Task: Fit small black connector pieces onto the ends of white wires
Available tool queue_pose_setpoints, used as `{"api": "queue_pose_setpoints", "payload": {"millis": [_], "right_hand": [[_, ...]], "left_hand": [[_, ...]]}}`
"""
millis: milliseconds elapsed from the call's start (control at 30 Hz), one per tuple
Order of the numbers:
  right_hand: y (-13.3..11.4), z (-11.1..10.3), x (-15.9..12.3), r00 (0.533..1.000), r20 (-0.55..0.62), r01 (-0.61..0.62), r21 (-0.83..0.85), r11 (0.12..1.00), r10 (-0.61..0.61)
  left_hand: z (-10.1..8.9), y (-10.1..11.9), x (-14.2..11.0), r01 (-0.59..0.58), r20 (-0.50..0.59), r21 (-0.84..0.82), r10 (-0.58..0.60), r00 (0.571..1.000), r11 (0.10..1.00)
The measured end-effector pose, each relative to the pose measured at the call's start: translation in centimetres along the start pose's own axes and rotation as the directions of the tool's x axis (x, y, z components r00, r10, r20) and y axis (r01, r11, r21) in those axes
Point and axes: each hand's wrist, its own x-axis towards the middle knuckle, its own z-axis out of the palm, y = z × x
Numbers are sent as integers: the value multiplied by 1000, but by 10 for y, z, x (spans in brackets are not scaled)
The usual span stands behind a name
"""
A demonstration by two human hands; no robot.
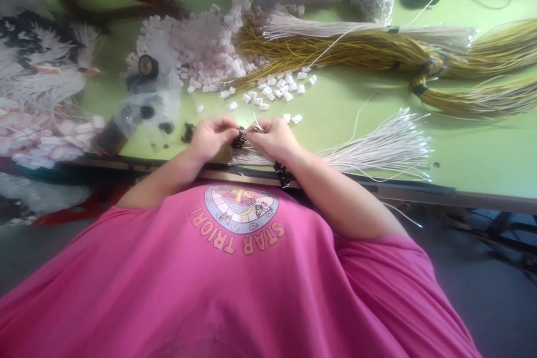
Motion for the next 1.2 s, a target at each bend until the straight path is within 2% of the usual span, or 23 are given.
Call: {"api": "queue_pose_setpoints", "payload": {"millis": [100,367,733,1000,1133,1200], "right_hand": [[0,0,0,1000,-13,-7,-9,1000,7],[3,1,0,998,-63,17,-53,998,-20],[5,4,1,996,-68,56,-83,995,-62],[3,4,0,998,4,56,-108,993,-56],[4,3,1,999,21,34,-120,992,-32],[5,2,2,998,14,68,-151,986,-66]], "left_hand": [[0,-1,-1,25,41,-34,-23,999,999],[1,-5,-3,25,-7,82,-24,1000,996],[4,-2,-4,-74,-23,172,79,997,982],[4,-4,-2,-184,77,275,169,983,944],[2,5,-4,-195,126,394,157,980,898],[-2,12,-6,-190,139,477,141,980,858]]}}
